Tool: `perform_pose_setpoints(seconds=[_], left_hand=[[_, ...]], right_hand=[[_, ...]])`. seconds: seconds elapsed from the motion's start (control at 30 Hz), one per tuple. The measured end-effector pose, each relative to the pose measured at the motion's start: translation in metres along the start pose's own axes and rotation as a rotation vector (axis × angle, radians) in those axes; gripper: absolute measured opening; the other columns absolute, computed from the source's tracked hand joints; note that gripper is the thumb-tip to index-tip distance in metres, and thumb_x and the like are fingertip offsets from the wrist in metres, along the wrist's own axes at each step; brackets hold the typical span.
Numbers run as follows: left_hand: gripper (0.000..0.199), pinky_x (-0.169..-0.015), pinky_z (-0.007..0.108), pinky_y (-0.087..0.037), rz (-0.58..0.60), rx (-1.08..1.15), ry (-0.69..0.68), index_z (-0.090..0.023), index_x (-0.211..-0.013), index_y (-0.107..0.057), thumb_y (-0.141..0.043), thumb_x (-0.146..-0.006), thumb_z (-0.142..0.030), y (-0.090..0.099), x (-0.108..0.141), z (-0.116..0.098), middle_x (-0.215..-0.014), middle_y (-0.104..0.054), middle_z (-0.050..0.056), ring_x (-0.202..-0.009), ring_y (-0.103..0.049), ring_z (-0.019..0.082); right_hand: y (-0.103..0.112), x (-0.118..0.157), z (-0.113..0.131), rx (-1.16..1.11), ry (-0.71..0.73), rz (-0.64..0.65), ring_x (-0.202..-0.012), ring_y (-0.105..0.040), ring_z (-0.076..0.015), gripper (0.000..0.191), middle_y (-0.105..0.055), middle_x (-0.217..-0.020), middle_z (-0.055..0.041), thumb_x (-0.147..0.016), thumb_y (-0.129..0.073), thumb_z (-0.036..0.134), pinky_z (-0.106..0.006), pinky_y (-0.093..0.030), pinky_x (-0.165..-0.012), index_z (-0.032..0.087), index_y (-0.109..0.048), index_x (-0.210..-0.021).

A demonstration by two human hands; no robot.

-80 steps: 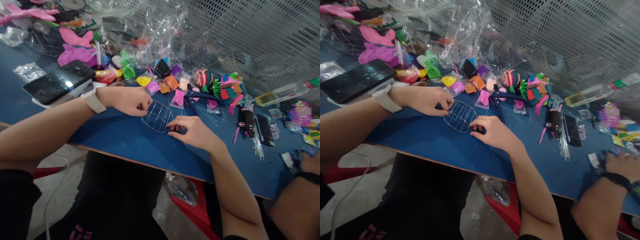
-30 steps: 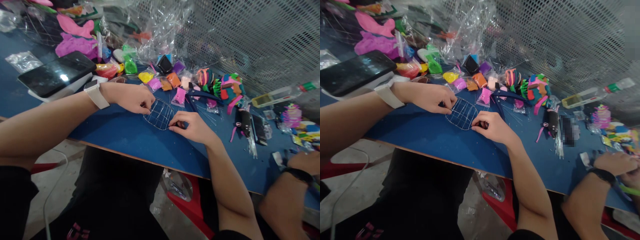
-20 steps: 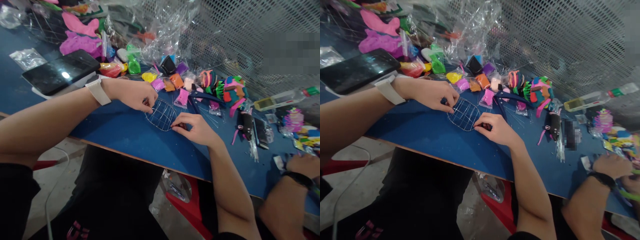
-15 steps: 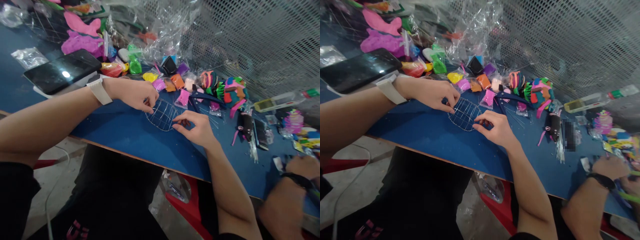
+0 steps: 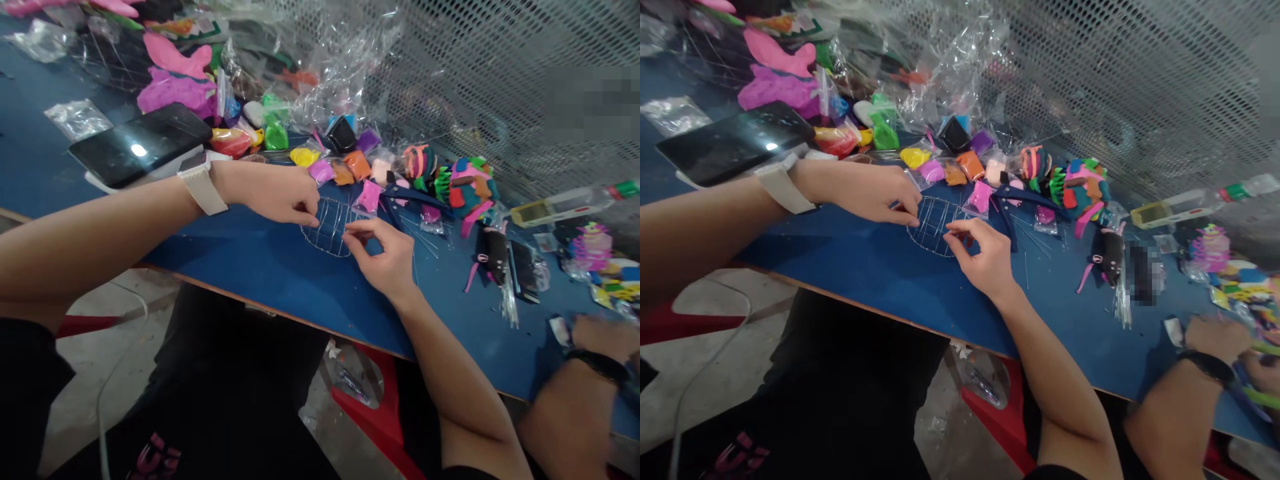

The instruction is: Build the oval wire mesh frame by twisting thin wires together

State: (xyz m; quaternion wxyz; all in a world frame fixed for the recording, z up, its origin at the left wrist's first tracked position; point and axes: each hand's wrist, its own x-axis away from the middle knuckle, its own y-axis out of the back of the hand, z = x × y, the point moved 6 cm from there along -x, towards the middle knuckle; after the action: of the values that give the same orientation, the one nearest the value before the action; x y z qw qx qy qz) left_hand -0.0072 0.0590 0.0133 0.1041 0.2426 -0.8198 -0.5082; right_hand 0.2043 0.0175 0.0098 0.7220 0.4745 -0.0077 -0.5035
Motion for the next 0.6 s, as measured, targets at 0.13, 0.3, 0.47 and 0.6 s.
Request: perform_pose_setpoints(seconds=[0.13,0.3,0.47,0.6], left_hand=[[0.036,-0.079,0.030,-0.048,-0.024,0.056,-0.007,-0.021,-0.087,-0.083,-0.056,-0.108,-0.032,-0.003,0.006,-0.002,-0.084,-0.080,0.003,-0.073,-0.068,0.015],[0.035,-0.085,0.031,-0.051,-0.094,0.049,0.008,-0.022,-0.089,-0.086,-0.059,-0.108,-0.034,-0.004,0.008,-0.003,-0.092,-0.080,0.005,-0.080,-0.070,0.016],[0.036,-0.084,0.030,-0.051,-0.132,0.075,0.017,-0.022,-0.093,-0.086,-0.056,-0.108,-0.034,-0.004,0.007,-0.006,-0.093,-0.081,0.004,-0.082,-0.073,0.016],[0.032,-0.083,0.028,-0.050,-0.143,0.095,0.032,-0.023,-0.101,-0.085,-0.056,-0.108,-0.034,-0.003,0.008,-0.005,-0.092,-0.083,0.002,-0.081,-0.075,0.015]], right_hand=[[0.002,-0.001,-0.004,-0.062,-0.009,0.108,-0.086,-0.081,-0.0238,0.015,-0.086,-0.098,-0.0045,-0.107,-0.066,0.026,-0.044,-0.067,-0.080,0.026,-0.081,-0.111],[0.002,0.003,-0.009,-0.103,-0.054,0.136,-0.093,-0.084,-0.0245,0.030,-0.087,-0.107,-0.0049,-0.103,-0.066,0.017,-0.044,-0.071,-0.082,0.027,-0.078,-0.129],[0.005,0.005,-0.017,-0.114,-0.109,0.078,-0.097,-0.084,-0.0244,0.029,-0.086,-0.111,-0.0059,-0.103,-0.070,0.018,-0.044,-0.072,-0.089,0.028,-0.077,-0.130],[0.002,0.005,-0.022,-0.131,-0.163,0.100,-0.091,-0.081,-0.0226,0.026,-0.084,-0.110,-0.0061,-0.103,-0.071,0.024,-0.043,-0.072,-0.085,0.028,-0.074,-0.129]])
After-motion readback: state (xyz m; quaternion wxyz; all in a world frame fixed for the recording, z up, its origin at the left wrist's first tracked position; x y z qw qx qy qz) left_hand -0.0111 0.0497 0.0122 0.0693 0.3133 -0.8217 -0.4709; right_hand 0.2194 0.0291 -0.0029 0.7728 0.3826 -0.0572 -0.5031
